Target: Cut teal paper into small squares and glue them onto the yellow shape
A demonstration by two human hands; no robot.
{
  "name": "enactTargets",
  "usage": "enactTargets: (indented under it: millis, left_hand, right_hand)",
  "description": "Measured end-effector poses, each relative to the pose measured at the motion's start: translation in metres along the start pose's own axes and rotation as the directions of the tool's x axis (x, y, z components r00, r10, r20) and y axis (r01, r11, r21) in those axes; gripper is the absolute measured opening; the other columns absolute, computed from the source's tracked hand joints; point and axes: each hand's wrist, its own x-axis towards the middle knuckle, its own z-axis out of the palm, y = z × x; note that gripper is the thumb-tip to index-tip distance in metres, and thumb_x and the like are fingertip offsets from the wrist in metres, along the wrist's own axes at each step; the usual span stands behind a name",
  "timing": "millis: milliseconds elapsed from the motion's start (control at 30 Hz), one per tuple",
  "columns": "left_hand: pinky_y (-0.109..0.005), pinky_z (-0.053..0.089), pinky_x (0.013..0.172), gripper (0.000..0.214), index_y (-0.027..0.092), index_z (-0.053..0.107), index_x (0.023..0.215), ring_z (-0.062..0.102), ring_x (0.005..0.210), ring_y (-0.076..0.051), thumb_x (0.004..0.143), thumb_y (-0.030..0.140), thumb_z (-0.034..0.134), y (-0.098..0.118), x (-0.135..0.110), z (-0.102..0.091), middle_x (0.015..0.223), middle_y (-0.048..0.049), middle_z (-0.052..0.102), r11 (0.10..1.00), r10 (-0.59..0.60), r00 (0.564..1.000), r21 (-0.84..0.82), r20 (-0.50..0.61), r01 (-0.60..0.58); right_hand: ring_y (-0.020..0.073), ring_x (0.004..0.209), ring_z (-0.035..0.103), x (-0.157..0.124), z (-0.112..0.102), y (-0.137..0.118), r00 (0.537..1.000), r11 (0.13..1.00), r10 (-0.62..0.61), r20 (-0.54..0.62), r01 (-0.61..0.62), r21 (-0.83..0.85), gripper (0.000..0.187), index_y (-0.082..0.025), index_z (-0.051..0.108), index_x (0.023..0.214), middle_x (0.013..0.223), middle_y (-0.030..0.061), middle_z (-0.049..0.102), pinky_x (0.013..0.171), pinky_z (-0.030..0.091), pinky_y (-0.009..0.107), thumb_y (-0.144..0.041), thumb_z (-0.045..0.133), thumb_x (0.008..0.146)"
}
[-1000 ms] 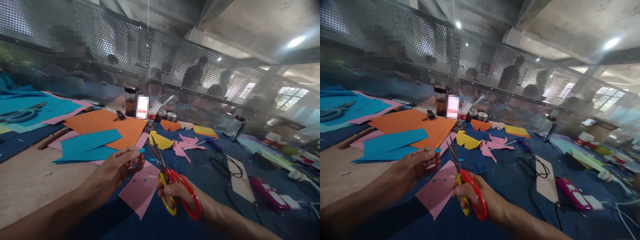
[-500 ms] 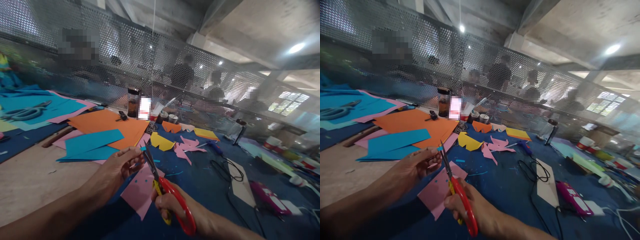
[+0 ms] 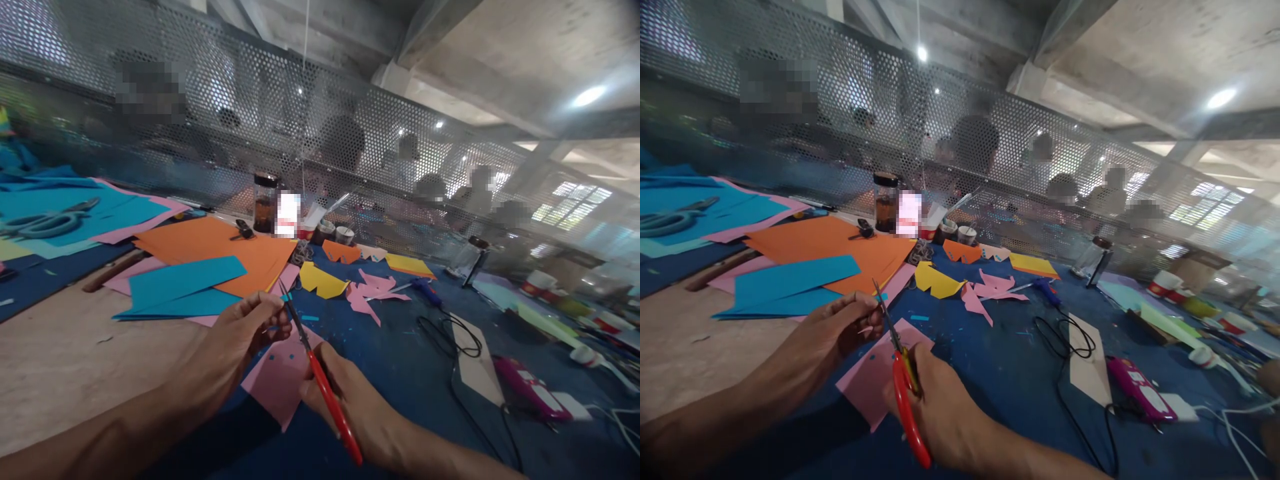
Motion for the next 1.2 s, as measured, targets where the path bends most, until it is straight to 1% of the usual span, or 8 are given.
enactTargets:
  millis: [133, 233, 367, 533, 767, 967, 1100, 1200]
  left_hand:
    - [-0.022, 0.051, 0.063, 0.029, 0.019, 0.066, 0.062, 0.057, 0.066, -0.014, 0.075, 0.034, 0.086, 0.002, -0.003, 0.005, 0.066, 0.0005, 0.062, 1.000, -0.018, 0.999, -0.002, -0.033, 0.018]
    - [-0.024, 0.052, 0.064, 0.027, 0.019, 0.065, 0.063, 0.058, 0.065, -0.014, 0.077, 0.034, 0.083, 0.002, -0.003, 0.008, 0.066, 0.0001, 0.064, 1.000, -0.021, 0.999, 0.021, -0.044, 0.022]
    - [-0.026, 0.052, 0.065, 0.026, 0.018, 0.065, 0.064, 0.060, 0.064, -0.015, 0.077, 0.034, 0.082, 0.003, -0.005, 0.011, 0.066, -0.0009, 0.065, 0.999, -0.024, 0.997, 0.034, -0.072, 0.027]
    - [-0.025, 0.051, 0.062, 0.023, 0.018, 0.063, 0.063, 0.058, 0.061, -0.014, 0.075, 0.028, 0.080, 0.003, -0.006, 0.012, 0.063, -0.0003, 0.064, 0.999, -0.020, 0.998, 0.030, -0.055, 0.022]
    - [-0.025, 0.052, 0.063, 0.020, 0.018, 0.063, 0.064, 0.059, 0.063, -0.014, 0.076, 0.025, 0.078, 0.003, -0.006, 0.014, 0.064, -0.0006, 0.063, 1.000, -0.017, 0.998, 0.025, -0.065, 0.018]
    - [-0.026, 0.052, 0.064, 0.023, 0.019, 0.062, 0.065, 0.060, 0.063, -0.015, 0.079, 0.031, 0.077, 0.000, -0.005, 0.013, 0.066, -0.0010, 0.066, 0.999, 0.014, 0.997, 0.052, -0.075, -0.010]
    - [-0.027, 0.052, 0.064, 0.025, 0.019, 0.061, 0.066, 0.060, 0.064, -0.015, 0.078, 0.033, 0.078, -0.002, -0.005, 0.013, 0.065, -0.0008, 0.065, 0.998, 0.030, 0.997, 0.052, -0.072, -0.026]
    - [-0.027, 0.052, 0.065, 0.028, 0.019, 0.060, 0.065, 0.059, 0.066, -0.015, 0.077, 0.036, 0.079, -0.002, -0.006, 0.015, 0.066, -0.0009, 0.065, 0.997, 0.036, 0.996, 0.066, -0.076, -0.031]
  right_hand:
    - [0.0163, 0.075, 0.050, 0.002, 0.002, -0.002, 0.998, 0.998, 0.043, -0.037, -0.044, -0.035, 0.034, -0.024, 0.044, 0.089, 0.081, -0.0020, 0.054, 0.068, 0.047, 0.031, -0.046, 0.068, 0.092]
    - [0.0159, 0.073, 0.050, 0.002, 0.004, 0.000, 0.999, 0.998, 0.047, -0.026, -0.048, -0.032, 0.033, -0.024, 0.043, 0.091, 0.080, -0.0026, 0.053, 0.067, 0.047, 0.031, -0.046, 0.067, 0.093]
    - [0.0159, 0.072, 0.049, 0.002, 0.004, 0.005, 0.998, 0.997, 0.043, -0.043, -0.046, -0.064, 0.034, -0.024, 0.042, 0.090, 0.080, -0.0027, 0.052, 0.065, 0.046, 0.030, -0.045, 0.069, 0.092]
    - [0.0164, 0.073, 0.049, 0.003, 0.004, 0.008, 0.999, 0.997, 0.017, -0.033, -0.020, -0.071, 0.031, -0.025, 0.042, 0.091, 0.081, -0.0026, 0.052, 0.066, 0.049, 0.031, -0.042, 0.067, 0.093]
    - [0.0188, 0.080, 0.053, 0.005, 0.007, 0.005, 0.997, 0.997, 0.052, -0.053, -0.055, -0.060, 0.033, -0.024, 0.044, 0.093, 0.083, -0.0009, 0.054, 0.069, 0.052, 0.033, -0.048, 0.066, 0.092]
    - [0.0176, 0.076, 0.052, 0.005, 0.009, 0.003, 0.996, 0.996, 0.063, -0.056, -0.066, -0.061, 0.033, -0.024, 0.042, 0.094, 0.083, -0.0007, 0.055, 0.067, 0.049, 0.032, -0.049, 0.063, 0.094]
    - [0.0142, 0.067, 0.048, 0.004, 0.009, 0.003, 0.997, 0.996, 0.067, -0.040, -0.069, -0.058, 0.035, -0.023, 0.041, 0.093, 0.079, -0.0027, 0.052, 0.060, 0.044, 0.028, -0.049, 0.065, 0.094]
    - [0.0126, 0.064, 0.045, 0.004, 0.008, 0.005, 0.998, 0.996, 0.051, -0.032, -0.053, -0.071, 0.031, -0.023, 0.041, 0.093, 0.077, -0.0034, 0.051, 0.057, 0.041, 0.027, -0.045, 0.063, 0.096]
